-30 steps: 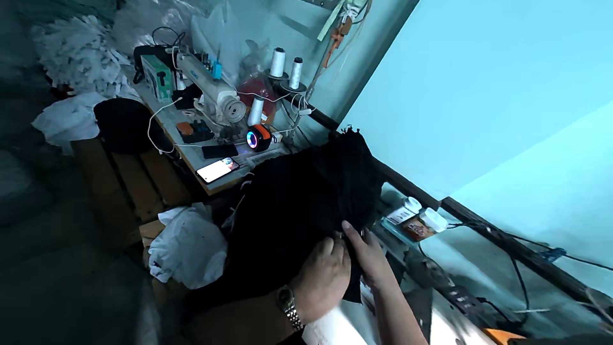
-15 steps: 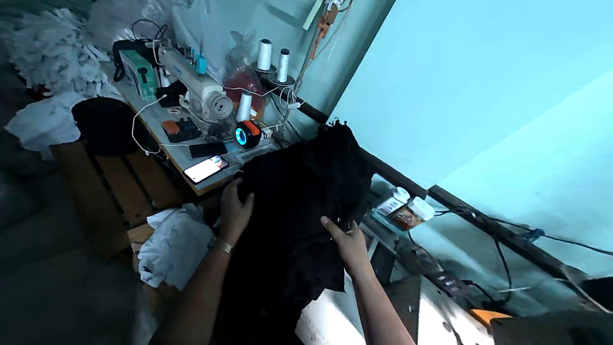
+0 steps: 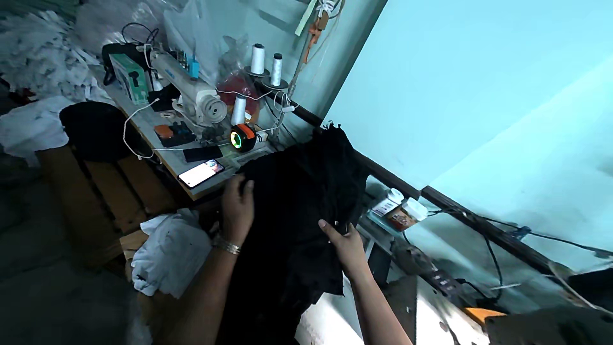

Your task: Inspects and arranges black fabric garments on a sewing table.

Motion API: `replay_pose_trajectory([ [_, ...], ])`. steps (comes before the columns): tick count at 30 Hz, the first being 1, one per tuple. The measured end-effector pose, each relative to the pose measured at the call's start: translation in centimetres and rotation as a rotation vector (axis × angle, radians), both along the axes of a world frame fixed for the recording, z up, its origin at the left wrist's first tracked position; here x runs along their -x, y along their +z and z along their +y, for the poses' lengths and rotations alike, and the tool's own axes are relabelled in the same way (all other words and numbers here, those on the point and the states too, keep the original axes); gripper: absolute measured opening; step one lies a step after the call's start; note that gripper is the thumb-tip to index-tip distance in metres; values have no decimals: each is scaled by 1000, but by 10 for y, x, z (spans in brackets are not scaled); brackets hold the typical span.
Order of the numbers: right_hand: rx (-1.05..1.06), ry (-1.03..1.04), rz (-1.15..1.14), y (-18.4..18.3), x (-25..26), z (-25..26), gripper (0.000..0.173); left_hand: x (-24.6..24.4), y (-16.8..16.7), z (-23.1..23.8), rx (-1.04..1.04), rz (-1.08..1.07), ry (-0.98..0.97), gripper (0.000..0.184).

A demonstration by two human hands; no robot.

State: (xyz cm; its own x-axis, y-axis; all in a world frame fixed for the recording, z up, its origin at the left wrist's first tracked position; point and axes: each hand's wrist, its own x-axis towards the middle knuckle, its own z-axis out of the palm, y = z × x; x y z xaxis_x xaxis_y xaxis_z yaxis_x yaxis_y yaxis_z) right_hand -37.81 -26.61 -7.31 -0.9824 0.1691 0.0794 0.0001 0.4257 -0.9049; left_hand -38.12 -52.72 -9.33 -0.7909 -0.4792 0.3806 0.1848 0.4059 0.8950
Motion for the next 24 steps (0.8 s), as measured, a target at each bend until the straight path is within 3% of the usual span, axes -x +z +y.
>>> replay_pose_trajectory([
  [3,3,3,20,-3,-1,1,67,-15,28,63,306,83,-295,33],
  [6,32,15,39,-6,-2,4,65,-13,21,100,540,256,-375,20],
  [15,-31,0,56,-7,-1,2,57,-26,12,99,640,199,-367,29],
  [24,-56,-3,67,-9,-2,2,54,-44,1,109,695,271,-259,18],
])
